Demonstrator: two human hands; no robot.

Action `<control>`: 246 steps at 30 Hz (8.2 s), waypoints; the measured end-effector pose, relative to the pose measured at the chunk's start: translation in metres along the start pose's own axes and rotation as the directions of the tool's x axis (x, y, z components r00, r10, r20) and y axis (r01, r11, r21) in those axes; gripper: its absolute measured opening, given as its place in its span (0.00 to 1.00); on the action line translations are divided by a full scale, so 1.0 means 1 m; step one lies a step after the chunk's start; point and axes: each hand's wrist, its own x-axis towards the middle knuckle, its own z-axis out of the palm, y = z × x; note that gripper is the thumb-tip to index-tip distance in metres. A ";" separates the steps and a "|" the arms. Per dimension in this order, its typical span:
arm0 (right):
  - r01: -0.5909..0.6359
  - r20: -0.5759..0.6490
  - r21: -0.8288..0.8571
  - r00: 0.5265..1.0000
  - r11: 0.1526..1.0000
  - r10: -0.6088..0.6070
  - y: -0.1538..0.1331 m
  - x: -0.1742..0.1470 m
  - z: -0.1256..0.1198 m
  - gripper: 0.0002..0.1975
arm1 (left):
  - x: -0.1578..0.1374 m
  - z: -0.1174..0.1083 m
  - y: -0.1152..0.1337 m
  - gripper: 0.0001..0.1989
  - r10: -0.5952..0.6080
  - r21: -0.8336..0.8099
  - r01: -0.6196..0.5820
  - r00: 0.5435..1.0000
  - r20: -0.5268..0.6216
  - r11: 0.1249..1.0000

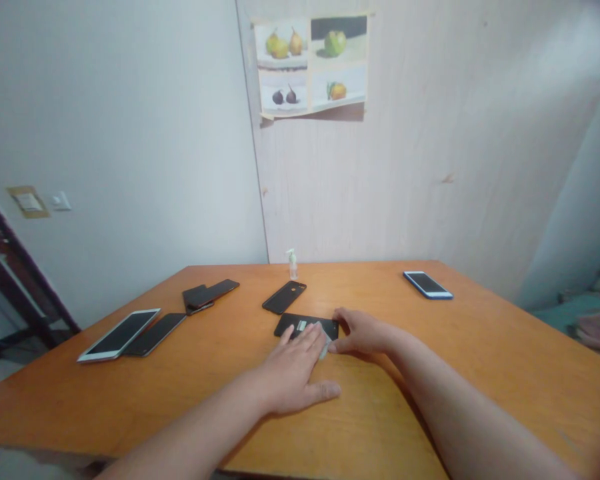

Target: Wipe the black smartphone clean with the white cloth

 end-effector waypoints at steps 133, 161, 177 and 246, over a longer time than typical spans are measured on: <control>0.206 -0.300 0.780 0.952 0.590 0.065 -0.064 -0.009 0.030 0.16 | 0.036 -0.007 -0.027 0.04 -0.346 -0.892 -0.099 0.898 -0.271 0.441; 0.136 -0.243 0.719 0.968 0.682 0.063 -0.063 -0.011 0.028 0.17 | 0.034 -0.007 -0.030 0.16 -0.354 -0.924 -0.119 0.900 -0.255 0.363; 0.041 -0.542 0.372 0.821 0.927 0.181 -0.017 0.004 0.004 0.15 | 0.023 -0.011 -0.074 0.32 -0.309 -0.530 0.136 0.917 -0.253 0.837; 0.053 0.075 -0.367 0.997 0.929 -0.027 -0.044 -0.029 0.003 0.23 | 0.021 -0.014 -0.066 0.30 -0.169 -0.142 0.146 0.972 -0.162 0.979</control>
